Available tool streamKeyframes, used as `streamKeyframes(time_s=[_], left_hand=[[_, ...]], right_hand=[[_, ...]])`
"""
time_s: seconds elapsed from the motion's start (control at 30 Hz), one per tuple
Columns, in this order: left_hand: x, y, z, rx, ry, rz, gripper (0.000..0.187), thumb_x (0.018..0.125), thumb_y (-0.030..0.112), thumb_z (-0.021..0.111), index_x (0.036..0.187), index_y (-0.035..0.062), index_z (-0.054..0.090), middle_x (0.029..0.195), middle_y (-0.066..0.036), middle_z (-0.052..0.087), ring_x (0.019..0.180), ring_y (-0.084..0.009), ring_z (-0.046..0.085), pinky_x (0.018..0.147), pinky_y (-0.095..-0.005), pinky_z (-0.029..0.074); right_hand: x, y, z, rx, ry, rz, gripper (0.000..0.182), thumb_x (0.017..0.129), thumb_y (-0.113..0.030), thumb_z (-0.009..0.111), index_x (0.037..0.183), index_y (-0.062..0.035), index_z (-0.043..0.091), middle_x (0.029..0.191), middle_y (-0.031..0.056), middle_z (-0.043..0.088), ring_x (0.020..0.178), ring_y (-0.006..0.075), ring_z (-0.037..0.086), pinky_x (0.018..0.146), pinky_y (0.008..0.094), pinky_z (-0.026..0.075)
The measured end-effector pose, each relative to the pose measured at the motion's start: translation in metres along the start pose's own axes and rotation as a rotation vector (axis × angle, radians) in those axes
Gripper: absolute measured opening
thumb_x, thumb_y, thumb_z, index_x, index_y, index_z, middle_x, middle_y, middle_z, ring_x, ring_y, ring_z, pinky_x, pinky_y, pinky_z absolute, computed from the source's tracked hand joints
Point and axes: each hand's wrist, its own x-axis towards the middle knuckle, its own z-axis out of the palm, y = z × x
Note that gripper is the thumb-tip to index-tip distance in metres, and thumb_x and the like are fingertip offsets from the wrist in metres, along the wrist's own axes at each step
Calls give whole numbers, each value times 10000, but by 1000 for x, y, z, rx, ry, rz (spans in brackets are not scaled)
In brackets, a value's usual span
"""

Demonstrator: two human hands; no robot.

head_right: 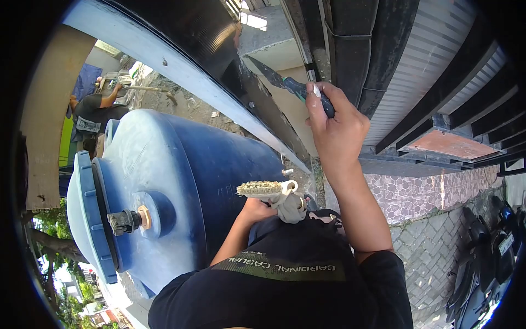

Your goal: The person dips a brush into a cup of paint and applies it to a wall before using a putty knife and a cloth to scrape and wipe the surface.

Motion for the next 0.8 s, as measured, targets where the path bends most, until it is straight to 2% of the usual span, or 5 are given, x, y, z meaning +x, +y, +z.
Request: streamKeyframes(time_s=[0.37, 0.53, 0.63, 0.7, 0.8], left_hand=[[8, 7, 0, -13, 24, 160, 456, 564, 5, 637, 1017, 61, 620, 811, 35, 576, 645, -58, 466, 599, -211, 417], [11, 15, 1, -23, -15, 93, 456, 569, -1, 629, 1019, 66, 623, 814, 38, 575, 659, -52, 468, 600, -212, 417], [12, 11, 3, -32, 17, 116, 444, 568, -1, 631, 1007, 62, 622, 822, 40, 577, 676, -52, 473, 605, -215, 419], [10, 4, 1, 33, 23, 84, 513, 536, -31, 661, 1040, 27, 585, 959, -26, 598, 869, -127, 555, 761, -270, 446], [8, -8, 0, -25, 72, 98, 514, 530, -48, 662, 1033, 15, 578, 973, -35, 597, 902, -140, 555, 811, -285, 435]], right_hand=[[-4, 1, -15, -113, -19, -35, 146, 781, -126, 661, 864, -8, 637, 617, 108, 614, 468, 133, 597, 437, 234, 435], [3, -5, -10, -91, 17, -209, 147, 775, -131, 671, 854, -12, 637, 634, 108, 618, 485, 135, 594, 452, 239, 439], [6, -21, -11, -50, 6, -154, 154, 762, -129, 682, 858, -18, 635, 652, 105, 625, 522, 130, 607, 466, 242, 448], [8, -24, -13, -23, 5, -151, 166, 753, -132, 690, 861, -21, 633, 662, 105, 629, 531, 128, 610, 469, 245, 451], [16, -25, -15, -52, 96, -295, 216, 736, -137, 704, 901, -34, 611, 659, 96, 626, 531, 122, 608, 465, 242, 450]])
